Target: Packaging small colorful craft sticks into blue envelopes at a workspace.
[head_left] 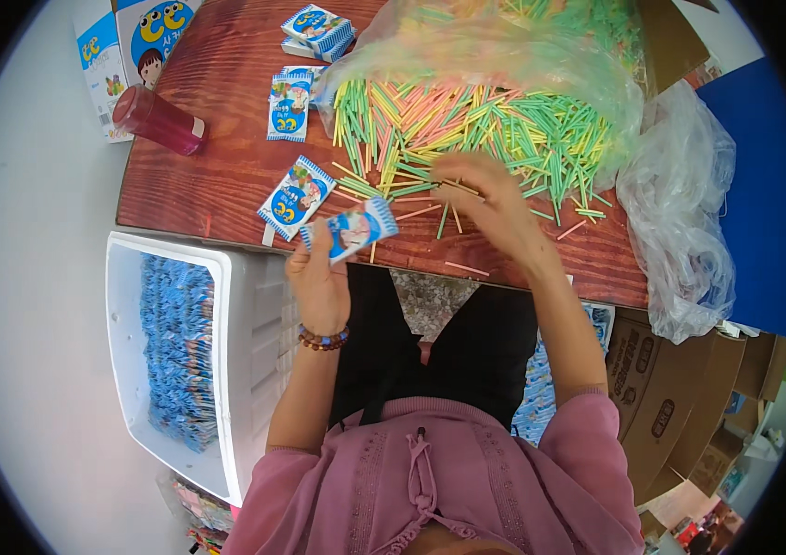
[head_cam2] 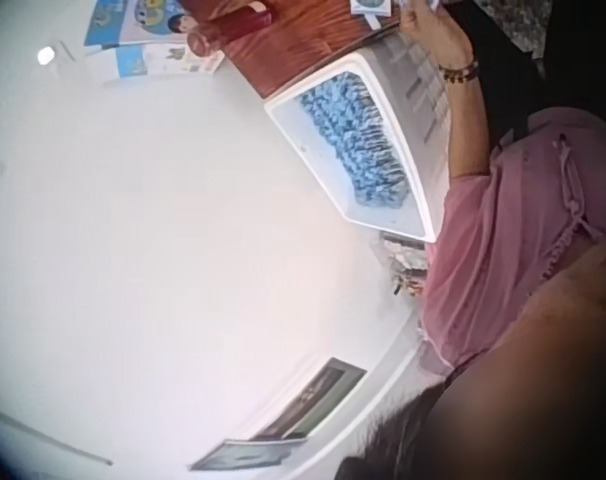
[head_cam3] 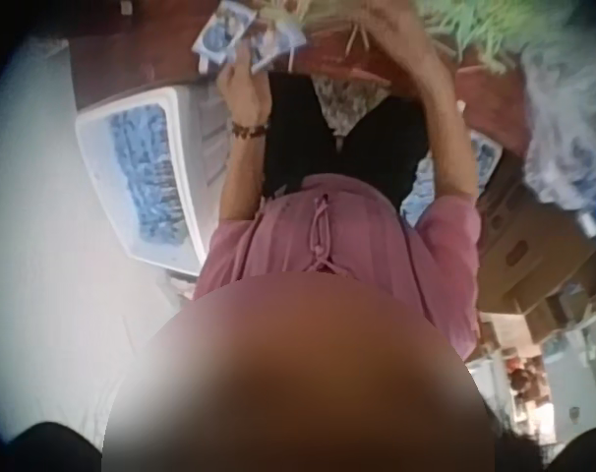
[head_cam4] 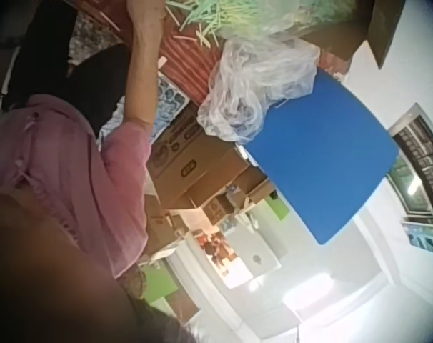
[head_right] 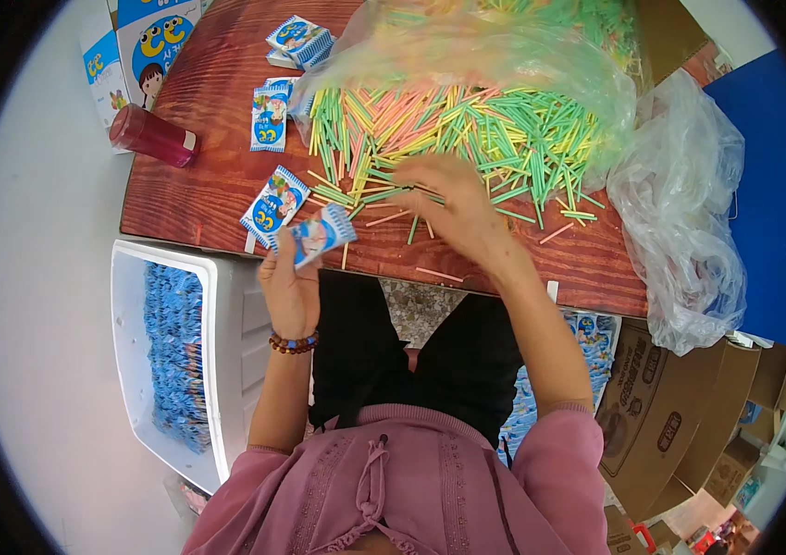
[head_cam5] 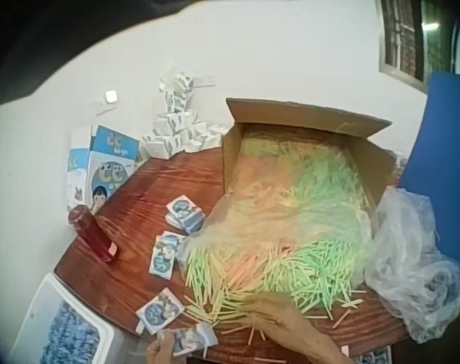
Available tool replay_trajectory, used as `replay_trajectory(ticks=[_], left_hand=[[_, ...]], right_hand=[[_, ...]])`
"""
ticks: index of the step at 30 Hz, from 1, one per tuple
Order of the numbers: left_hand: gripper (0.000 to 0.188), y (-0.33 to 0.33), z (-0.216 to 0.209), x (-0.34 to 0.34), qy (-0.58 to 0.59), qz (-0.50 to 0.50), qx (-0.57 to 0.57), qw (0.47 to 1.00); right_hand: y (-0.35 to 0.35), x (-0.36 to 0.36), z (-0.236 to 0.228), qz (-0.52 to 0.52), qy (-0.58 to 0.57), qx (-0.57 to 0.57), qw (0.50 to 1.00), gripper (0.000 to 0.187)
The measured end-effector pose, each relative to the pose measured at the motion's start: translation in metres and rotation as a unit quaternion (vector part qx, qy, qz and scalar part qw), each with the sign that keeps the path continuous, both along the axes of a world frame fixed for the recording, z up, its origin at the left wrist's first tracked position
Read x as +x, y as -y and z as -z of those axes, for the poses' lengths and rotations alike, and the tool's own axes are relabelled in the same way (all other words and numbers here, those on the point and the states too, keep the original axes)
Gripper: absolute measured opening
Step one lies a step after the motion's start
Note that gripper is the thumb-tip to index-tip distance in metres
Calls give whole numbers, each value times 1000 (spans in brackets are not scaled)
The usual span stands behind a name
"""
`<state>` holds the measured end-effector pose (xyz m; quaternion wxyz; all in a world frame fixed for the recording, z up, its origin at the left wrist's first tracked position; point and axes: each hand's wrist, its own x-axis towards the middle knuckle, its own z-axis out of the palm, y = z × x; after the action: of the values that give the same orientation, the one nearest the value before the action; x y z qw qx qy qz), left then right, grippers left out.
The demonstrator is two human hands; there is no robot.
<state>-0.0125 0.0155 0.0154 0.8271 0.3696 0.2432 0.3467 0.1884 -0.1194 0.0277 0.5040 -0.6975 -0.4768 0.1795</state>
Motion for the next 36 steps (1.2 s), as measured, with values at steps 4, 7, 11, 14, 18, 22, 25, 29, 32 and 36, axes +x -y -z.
replay_trajectory(ticks=[4, 7, 11, 14, 18, 22, 25, 29, 32, 36], left_hand=[[20, -9, 13, -3, -19, -77, -25, 997], [20, -13, 15, -7, -2, -71, -42, 997], [21, -18, 18, -10, 21, -29, -53, 998], [22, -19, 18, -10, 18, -33, -60, 997], [22, -20, 19, -11, 18, -28, -68, 997], [22, -20, 19, -11, 13, -31, -74, 997], [22, -20, 19, -10, 25, -24, -61, 998], [22, -21, 23, -13, 28, -22, -66, 997], [21, -19, 20, -11, 24, -26, -69, 997], [20, -19, 19, -10, 24, -31, -73, 997]], right_hand=[[-19, 17, 1, 104, 339, -113, 928, 31], [-32, 25, -4, 103, 396, -143, 901, 32], [-48, 41, -6, 86, 503, -114, 852, 29], [-62, 50, -2, 39, 532, -108, 839, 29], [-73, 61, 2, 7, 549, -115, 828, 29], [-78, 62, -1, -33, 563, -118, 818, 26], [-79, 66, 1, -48, 573, -135, 807, 24], [-82, 64, -1, -64, 600, -134, 786, 17], [-84, 62, 0, -76, 627, -125, 765, 15], [-82, 65, -5, -80, 623, -122, 769, 16]])
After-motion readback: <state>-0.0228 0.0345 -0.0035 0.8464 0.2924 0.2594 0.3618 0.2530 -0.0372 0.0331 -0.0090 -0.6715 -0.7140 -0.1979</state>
